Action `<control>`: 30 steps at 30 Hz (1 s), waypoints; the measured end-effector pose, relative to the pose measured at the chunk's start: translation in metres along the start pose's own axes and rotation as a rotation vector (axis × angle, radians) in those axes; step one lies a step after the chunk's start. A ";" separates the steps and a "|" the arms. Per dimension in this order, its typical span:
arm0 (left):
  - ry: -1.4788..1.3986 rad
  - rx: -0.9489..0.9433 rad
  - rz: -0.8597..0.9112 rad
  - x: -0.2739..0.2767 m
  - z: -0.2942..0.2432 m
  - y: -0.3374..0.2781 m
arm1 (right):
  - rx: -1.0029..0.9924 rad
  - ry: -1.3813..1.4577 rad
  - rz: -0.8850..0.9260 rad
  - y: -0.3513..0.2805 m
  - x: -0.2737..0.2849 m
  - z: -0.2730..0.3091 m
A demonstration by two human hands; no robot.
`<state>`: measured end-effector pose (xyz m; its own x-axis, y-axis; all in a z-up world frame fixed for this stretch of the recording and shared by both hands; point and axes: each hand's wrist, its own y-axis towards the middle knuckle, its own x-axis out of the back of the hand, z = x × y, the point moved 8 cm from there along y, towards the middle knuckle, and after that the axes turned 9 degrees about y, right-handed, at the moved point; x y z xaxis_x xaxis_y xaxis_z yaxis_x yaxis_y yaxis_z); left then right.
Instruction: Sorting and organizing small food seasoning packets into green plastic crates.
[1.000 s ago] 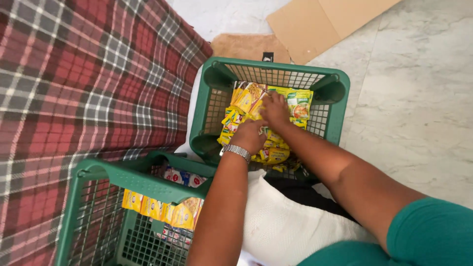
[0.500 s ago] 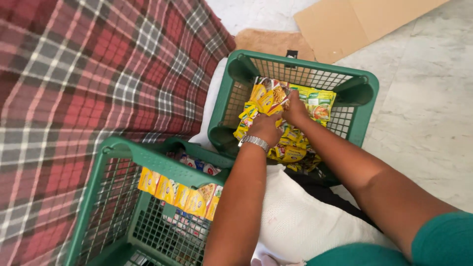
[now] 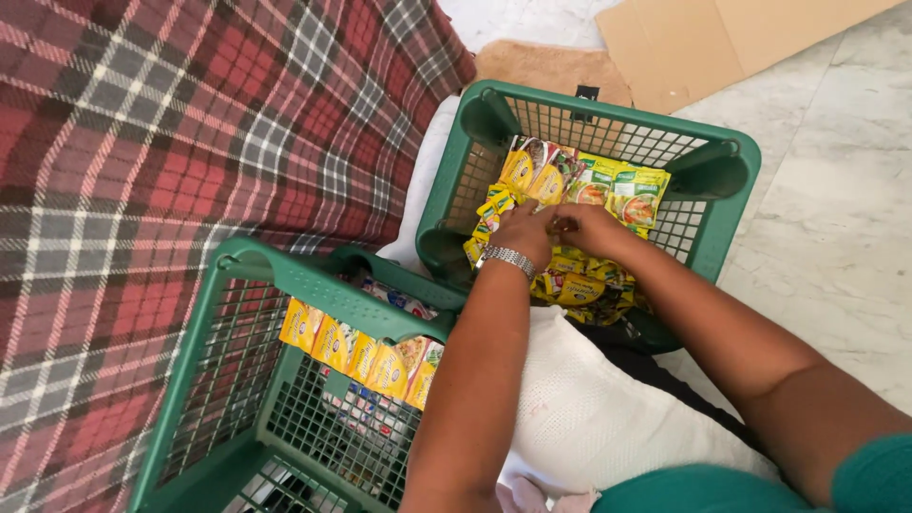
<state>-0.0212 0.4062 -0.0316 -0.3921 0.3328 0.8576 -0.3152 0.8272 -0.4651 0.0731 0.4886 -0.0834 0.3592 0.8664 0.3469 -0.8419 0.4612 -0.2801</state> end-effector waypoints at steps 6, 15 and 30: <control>0.023 0.096 0.207 0.036 -0.010 -0.031 | -0.229 0.274 0.161 -0.025 0.009 0.016; -0.169 0.024 -0.084 0.032 -0.008 -0.016 | -0.060 0.630 0.070 -0.040 0.046 0.053; -0.286 -0.016 -0.499 0.116 -0.030 -0.079 | -0.040 0.825 -0.060 -0.049 0.061 0.019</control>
<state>-0.0159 0.3927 0.1114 -0.4184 -0.2336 0.8777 -0.5098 0.8602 -0.0141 0.1283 0.5148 -0.0314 0.5963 0.6951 -0.4016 -0.8025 0.5043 -0.3189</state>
